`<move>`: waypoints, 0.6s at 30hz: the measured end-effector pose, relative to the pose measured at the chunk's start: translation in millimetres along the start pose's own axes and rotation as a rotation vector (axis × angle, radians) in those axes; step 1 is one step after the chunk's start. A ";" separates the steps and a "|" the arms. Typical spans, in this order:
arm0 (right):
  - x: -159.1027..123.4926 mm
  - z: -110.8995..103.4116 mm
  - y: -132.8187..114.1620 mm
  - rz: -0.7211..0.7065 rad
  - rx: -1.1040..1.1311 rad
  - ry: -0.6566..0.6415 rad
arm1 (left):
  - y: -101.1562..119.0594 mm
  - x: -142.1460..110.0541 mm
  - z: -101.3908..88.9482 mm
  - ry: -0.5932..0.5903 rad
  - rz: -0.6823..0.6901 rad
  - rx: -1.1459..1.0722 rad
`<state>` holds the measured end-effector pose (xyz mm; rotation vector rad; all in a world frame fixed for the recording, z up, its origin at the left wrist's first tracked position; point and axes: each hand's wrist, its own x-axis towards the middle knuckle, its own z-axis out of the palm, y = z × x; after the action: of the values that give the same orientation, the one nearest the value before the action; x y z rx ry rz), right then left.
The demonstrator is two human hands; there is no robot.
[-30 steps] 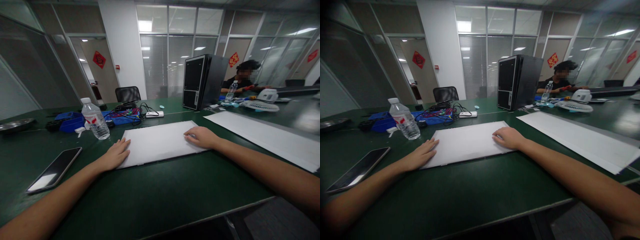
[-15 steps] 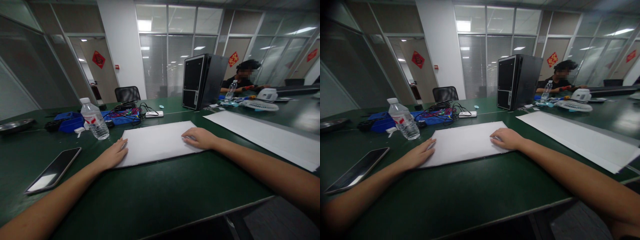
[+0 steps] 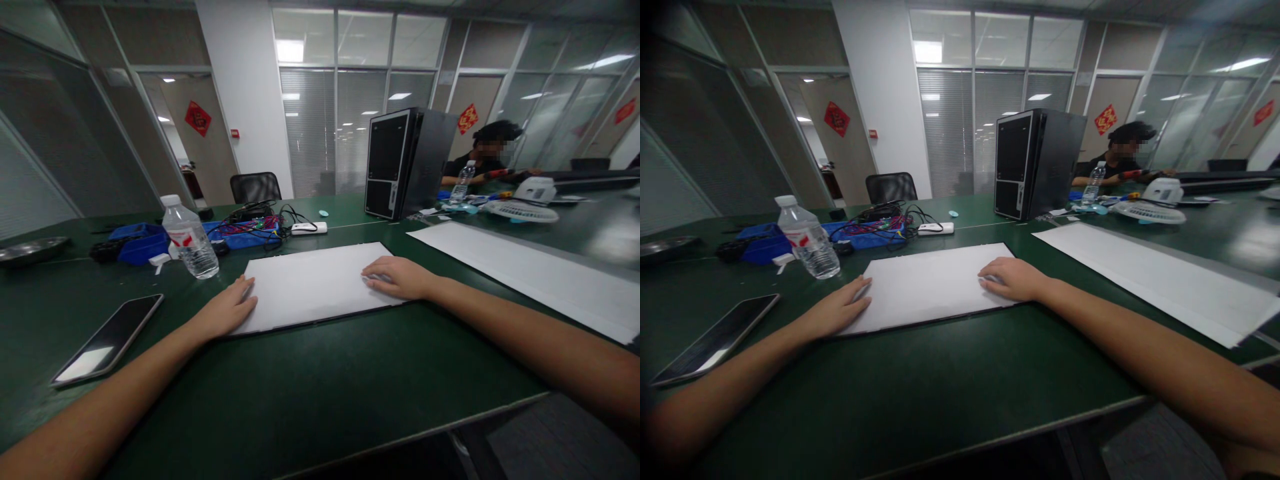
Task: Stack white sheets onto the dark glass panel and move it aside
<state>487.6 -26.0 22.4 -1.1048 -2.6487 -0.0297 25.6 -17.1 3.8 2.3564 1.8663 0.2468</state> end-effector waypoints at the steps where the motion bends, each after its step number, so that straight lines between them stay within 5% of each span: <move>1: -0.1 0.4 0.2 -0.005 0.001 0.000 | -0.5 0.2 0.4 0.006 -0.001 -0.001; 12: -0.8 -1.5 -1.2 0.004 -0.001 -0.002 | -2.5 1.1 1.2 -0.027 0.024 0.005; 18: -4.2 -5.5 26.9 0.123 -0.083 0.101 | -2.4 -0.3 0.0 -0.037 0.036 0.012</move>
<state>510.6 -10.5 24.4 -1.2564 -2.5063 -0.1677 23.2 -16.9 3.3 2.3873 1.8158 0.1947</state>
